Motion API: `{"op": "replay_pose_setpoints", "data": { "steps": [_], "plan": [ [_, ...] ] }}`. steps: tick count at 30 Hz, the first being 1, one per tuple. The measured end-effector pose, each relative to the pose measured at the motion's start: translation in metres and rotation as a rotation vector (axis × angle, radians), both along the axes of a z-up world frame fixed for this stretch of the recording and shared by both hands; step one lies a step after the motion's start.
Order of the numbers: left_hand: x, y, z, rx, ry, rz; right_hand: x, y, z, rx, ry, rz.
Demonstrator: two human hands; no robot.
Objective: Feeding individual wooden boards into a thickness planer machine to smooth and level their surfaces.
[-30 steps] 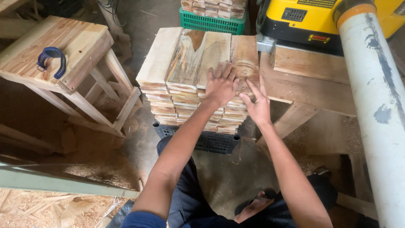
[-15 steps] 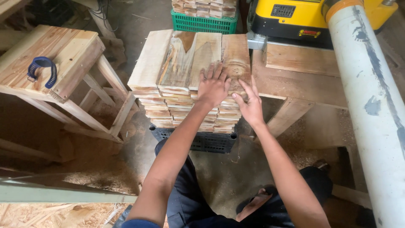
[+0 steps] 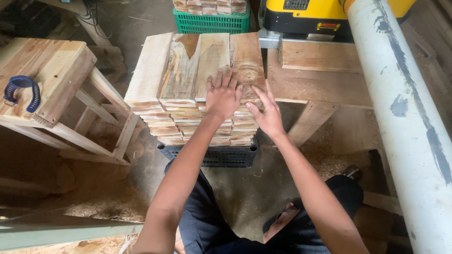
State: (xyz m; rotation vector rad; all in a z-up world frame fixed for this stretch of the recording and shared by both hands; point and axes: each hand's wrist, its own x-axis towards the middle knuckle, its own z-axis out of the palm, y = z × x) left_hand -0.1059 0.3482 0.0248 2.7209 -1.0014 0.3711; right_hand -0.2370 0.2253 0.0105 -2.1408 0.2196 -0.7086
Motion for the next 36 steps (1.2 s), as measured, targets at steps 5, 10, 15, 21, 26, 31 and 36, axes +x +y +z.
{"op": "replay_pose_setpoints", "data": {
  "steps": [5, 10, 15, 21, 26, 31, 36],
  "plan": [
    [0.010, -0.005, -0.005, -0.017, -0.024, -0.021, -0.026, -0.022, 0.026, 0.126, 0.131, 0.044],
    [0.007, -0.036, 0.033, 0.095, 0.123, -0.008, -0.022, -0.094, 0.010, 0.075, 0.305, -0.232],
    [-0.002, -0.109, 0.054, 0.064, 0.078, -0.206, 0.000, -0.181, -0.011, 0.107, 0.323, -0.406],
    [0.024, -0.222, 0.035, 0.142, 0.205, -0.392, 0.043, -0.244, -0.003, -0.004, 0.272, -0.511],
    [0.040, -0.262, 0.027, 0.208, 0.405, -0.398, 0.062, -0.277, -0.003, -0.093, 0.497, -0.618],
    [0.064, -0.287, 0.021, 0.225, 0.612, -0.295, 0.092, -0.313, 0.012, -0.155, 0.698, -0.559],
    [0.073, -0.300, 0.037, 0.248, 0.586, -0.263, 0.110, -0.321, 0.032, -0.102, 0.675, -0.497]
  ]
}}
